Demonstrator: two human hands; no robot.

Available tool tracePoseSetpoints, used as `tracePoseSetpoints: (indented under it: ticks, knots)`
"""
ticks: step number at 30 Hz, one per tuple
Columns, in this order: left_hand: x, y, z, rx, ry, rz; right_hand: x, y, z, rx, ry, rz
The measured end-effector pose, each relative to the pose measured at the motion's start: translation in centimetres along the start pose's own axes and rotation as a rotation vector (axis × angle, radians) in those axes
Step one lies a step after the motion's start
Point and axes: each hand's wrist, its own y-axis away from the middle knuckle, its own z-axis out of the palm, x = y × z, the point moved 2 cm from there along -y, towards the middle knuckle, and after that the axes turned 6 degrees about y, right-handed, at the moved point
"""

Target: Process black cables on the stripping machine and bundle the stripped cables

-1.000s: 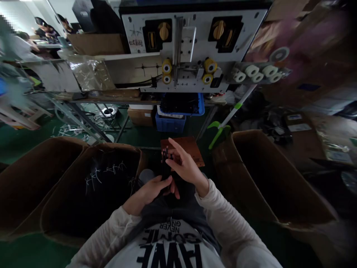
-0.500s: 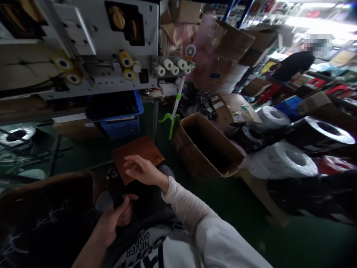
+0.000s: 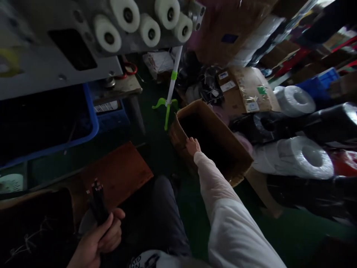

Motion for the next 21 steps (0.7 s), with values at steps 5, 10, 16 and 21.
tracePoseSetpoints:
  ticks: [5,10,16,21]
  knots:
    - [1.6,-1.7,7.3,0.058,-0.037,-0.058,0.4,1.7,-4.1,-0.053,-0.109,-0.091]
    - [1.4,-2.9,17.4,0.046,-0.098,-0.111,-1.7,10.9,-12.9,0.155,-0.464,-0.385]
    - [3.6,-1.2,28.4,0.052,0.069,0.07,-0.2,19.3,-22.4,0.292,-0.707,-0.606]
    - [8.4,4.6,32.5,0.076,0.187,0.436,9.4,18.7,-27.9,0.425,-0.581,-0.473]
